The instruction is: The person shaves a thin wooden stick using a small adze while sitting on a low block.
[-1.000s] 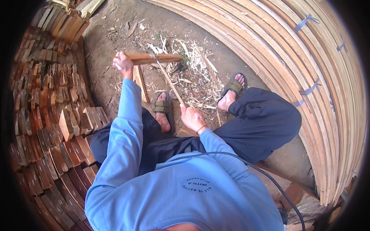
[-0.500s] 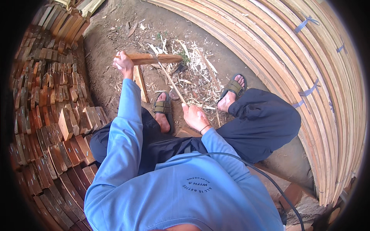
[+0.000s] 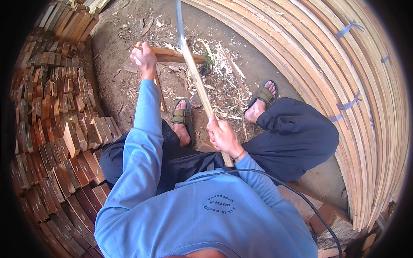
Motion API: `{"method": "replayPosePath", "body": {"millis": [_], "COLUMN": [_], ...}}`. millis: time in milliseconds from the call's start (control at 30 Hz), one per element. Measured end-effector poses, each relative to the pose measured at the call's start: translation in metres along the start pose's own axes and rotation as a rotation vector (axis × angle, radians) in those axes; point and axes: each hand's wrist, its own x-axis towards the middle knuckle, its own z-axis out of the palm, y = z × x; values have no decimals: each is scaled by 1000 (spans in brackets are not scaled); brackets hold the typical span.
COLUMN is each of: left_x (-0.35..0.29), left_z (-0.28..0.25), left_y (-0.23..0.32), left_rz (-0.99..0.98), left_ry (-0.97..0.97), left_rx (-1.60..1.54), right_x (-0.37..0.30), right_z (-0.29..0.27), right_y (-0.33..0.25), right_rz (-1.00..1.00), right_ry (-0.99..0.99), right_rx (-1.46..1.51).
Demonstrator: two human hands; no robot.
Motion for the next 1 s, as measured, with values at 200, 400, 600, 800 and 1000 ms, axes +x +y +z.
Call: {"method": "replayPosePath", "body": {"millis": [200, 400, 600, 800, 1000], "left_x": [6, 8, 4, 4, 5], "left_z": [-4, 1, 1, 7, -2], "left_y": [-11, -34, -4, 1, -11], "left_rz": [-50, -3, -5, 48, 16], "left_ry": [-4, 119, 6, 8, 33], "left_rx": [28, 69, 26, 38, 4], "right_x": [7, 55, 22, 23, -10], "right_z": [5, -2, 0, -11, 7], "right_y": [-39, 23, -25, -19, -39], "right_rz": [-363, -90, 250, 327, -221], "right_ry": [273, 430, 20, -210, 375], "right_rx": [-317, -951, 57, 430, -668]}}
